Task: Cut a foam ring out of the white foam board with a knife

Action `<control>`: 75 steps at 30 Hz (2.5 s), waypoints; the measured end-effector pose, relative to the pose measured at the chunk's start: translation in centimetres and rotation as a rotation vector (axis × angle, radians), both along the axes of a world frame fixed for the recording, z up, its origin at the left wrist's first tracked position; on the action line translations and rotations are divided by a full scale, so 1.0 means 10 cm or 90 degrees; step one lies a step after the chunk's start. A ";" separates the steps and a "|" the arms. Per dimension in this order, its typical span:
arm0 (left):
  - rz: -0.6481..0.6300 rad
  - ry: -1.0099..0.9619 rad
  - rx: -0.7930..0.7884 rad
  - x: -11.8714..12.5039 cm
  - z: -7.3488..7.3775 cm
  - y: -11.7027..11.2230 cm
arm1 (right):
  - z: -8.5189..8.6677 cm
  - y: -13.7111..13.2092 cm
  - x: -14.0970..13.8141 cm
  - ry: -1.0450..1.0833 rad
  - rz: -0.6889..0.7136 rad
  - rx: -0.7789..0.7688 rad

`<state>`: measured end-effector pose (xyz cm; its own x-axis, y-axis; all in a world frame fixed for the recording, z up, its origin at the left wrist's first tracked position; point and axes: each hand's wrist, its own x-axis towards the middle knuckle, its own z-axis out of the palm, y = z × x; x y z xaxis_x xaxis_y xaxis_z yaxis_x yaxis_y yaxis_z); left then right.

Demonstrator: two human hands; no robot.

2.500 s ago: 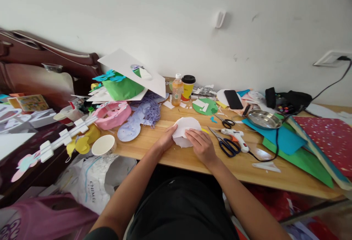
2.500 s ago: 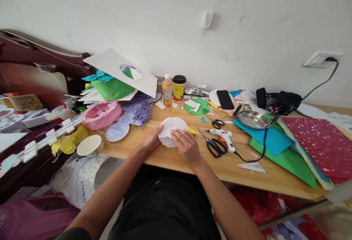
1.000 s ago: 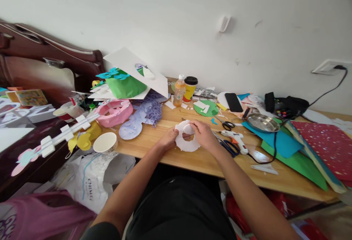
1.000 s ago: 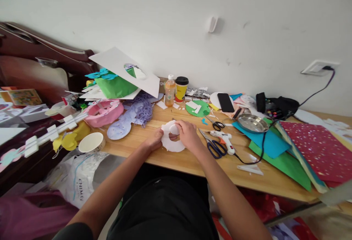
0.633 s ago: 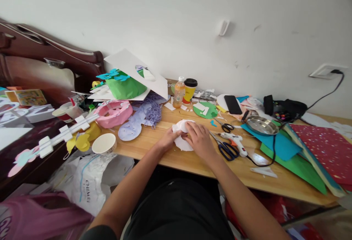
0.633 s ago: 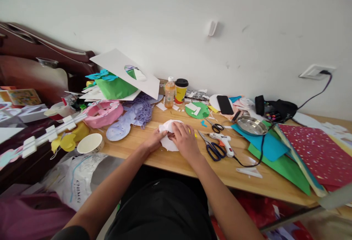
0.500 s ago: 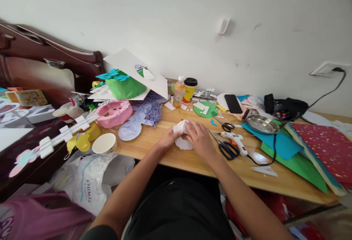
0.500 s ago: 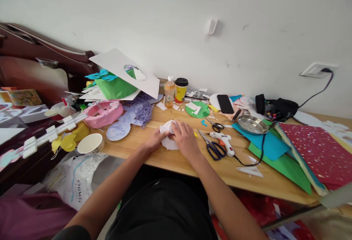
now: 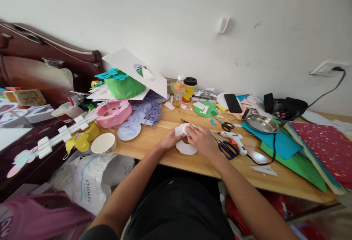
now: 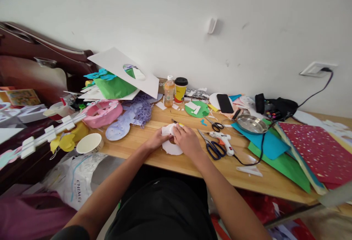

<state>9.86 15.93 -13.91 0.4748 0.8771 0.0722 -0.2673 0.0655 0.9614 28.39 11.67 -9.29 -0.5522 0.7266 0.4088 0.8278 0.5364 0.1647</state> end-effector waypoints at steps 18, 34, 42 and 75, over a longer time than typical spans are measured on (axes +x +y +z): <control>0.142 -0.218 -0.192 0.00 0.04 0.05 | 0.21 -0.37 0.18 0.764 -0.079 -0.240; 0.103 -0.298 -0.272 -0.06 0.10 0.11 | 0.25 0.07 -0.26 0.207 0.021 0.048; 0.140 -0.296 -0.245 -0.03 0.06 0.12 | -0.01 0.29 -0.34 0.218 0.070 0.011; -0.072 -0.206 -0.176 0.01 0.17 -0.10 | 0.06 0.33 -0.07 0.227 0.198 0.031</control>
<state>9.93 14.94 -12.21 0.5610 0.8278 0.0022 -0.5278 0.3556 0.7714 27.70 14.96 -8.68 -0.5600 0.5241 0.6416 0.6383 0.7666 -0.0691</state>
